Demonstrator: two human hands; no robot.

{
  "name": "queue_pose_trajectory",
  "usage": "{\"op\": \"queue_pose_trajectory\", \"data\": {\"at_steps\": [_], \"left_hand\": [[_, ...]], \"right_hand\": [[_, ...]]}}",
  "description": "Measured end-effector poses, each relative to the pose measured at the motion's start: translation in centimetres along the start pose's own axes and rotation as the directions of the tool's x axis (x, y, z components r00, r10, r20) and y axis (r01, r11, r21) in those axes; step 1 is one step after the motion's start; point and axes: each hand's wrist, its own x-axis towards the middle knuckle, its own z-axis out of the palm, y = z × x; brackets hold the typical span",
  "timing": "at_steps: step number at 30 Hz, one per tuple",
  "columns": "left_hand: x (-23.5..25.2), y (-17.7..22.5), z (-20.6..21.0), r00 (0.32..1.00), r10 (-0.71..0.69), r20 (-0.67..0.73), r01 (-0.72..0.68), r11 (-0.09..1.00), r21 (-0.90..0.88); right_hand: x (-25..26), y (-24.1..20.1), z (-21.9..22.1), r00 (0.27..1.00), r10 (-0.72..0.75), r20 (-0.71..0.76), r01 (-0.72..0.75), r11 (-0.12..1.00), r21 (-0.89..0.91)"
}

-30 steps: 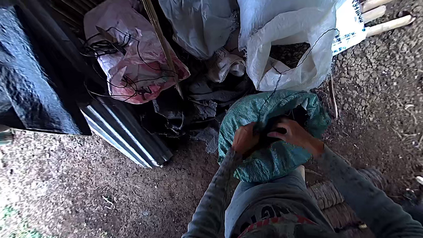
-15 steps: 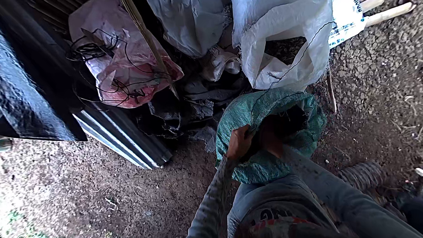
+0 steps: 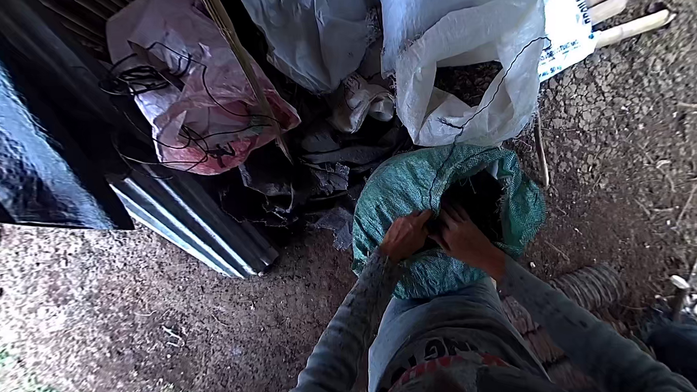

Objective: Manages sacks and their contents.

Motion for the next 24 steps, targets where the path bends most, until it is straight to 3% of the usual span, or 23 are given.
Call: {"op": "queue_pose_trajectory", "data": {"at_steps": [2, 4, 5, 6, 8, 9, 12, 15, 17, 18, 21, 24], "left_hand": [[0.2, -0.8, 1.1, 0.990, -0.016, 0.140, 0.004, 0.996, 0.089], [0.4, -0.5, 1.1, 0.972, -0.030, 0.232, -0.007, 0.988, 0.157], [0.5, -0.2, 0.9, 0.962, -0.043, 0.270, -0.010, 0.981, 0.192], [0.7, 0.2, 0.7, 0.949, -0.063, 0.308, -0.008, 0.975, 0.224], [1.2, 1.0, 0.5, 0.934, -0.085, 0.346, -0.007, 0.966, 0.258], [1.3, 1.1, 0.6, 0.931, -0.088, 0.353, -0.009, 0.965, 0.264], [1.5, 0.3, 0.4, 0.939, -0.098, 0.330, 0.015, 0.969, 0.245], [1.2, -0.2, 0.9, 0.958, -0.108, 0.264, 0.054, 0.978, 0.203], [1.0, -0.1, 1.3, 0.966, -0.100, 0.238, 0.060, 0.984, 0.170], [0.8, -0.2, 1.5, 0.968, -0.092, 0.233, 0.054, 0.985, 0.163], [0.4, -0.3, 2.1, 0.977, -0.073, 0.201, 0.031, 0.978, 0.205], [0.3, -0.3, 2.3, 0.987, -0.046, 0.155, 0.016, 0.982, 0.191]], "right_hand": [[-2.8, 0.3, -2.8, 0.980, 0.068, 0.189, -0.066, 0.998, -0.020], [-3.1, 0.2, -5.8, 0.797, 0.188, 0.573, -0.192, 0.980, -0.055], [-2.6, 0.2, -6.2, 0.737, 0.190, 0.649, -0.189, 0.979, -0.071], [-2.3, 0.2, -5.9, 0.764, 0.150, 0.628, -0.146, 0.988, -0.058], [-1.8, 1.4, -3.6, 0.918, -0.004, 0.397, 0.014, 1.000, -0.021], [-1.3, 2.0, -2.1, 0.948, -0.053, 0.313, 0.060, 0.998, -0.013], [1.0, 3.3, 0.7, 0.966, -0.078, 0.247, 0.081, 0.997, 0.001], [0.6, 4.0, 2.0, 0.950, -0.313, -0.001, 0.310, 0.942, -0.130], [0.6, 4.5, 0.7, 0.906, -0.418, -0.059, 0.392, 0.885, -0.249], [0.6, 4.8, 0.2, 0.903, -0.424, -0.069, 0.392, 0.880, -0.269], [0.7, 6.7, 1.0, 0.931, -0.338, -0.137, 0.326, 0.940, -0.104], [0.4, 7.8, 2.3, 0.936, -0.328, -0.125, 0.316, 0.943, -0.103]]}}
